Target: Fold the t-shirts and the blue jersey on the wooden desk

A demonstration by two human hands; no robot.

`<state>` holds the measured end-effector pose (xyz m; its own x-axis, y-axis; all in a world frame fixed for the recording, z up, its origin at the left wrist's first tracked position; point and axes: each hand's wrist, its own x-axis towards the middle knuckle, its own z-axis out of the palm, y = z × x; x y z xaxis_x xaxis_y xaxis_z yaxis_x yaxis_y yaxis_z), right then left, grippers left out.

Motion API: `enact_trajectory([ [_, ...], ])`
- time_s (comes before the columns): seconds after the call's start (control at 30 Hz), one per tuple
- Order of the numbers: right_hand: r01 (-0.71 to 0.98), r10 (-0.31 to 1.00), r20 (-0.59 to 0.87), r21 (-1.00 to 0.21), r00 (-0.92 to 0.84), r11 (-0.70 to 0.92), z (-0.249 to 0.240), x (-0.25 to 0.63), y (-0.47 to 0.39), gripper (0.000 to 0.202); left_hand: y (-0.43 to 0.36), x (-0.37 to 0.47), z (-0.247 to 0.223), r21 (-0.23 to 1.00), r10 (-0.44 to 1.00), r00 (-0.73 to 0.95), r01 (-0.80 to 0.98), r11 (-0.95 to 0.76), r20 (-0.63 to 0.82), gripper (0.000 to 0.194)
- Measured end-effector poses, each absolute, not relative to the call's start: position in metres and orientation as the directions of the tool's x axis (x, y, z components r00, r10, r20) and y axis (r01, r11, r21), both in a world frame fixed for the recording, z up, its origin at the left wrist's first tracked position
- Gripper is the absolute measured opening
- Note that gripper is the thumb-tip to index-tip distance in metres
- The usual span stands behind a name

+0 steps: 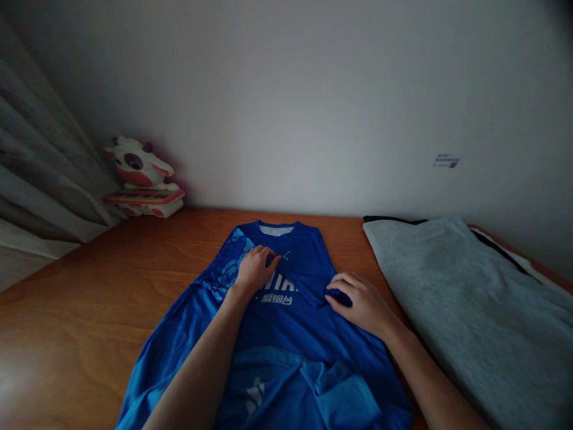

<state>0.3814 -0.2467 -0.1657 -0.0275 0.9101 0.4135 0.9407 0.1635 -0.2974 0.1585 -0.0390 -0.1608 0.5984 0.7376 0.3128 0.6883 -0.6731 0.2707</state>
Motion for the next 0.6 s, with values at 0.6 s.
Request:
enact_trajectory([
  [0.6,0.876,0.869,0.228,-0.32,0.44,-0.36,-0.166,0.363,-0.118,0.06,-0.041,0.162,-0.17,0.342,0.717,0.611,0.631,-0.697,0.335,0.013],
])
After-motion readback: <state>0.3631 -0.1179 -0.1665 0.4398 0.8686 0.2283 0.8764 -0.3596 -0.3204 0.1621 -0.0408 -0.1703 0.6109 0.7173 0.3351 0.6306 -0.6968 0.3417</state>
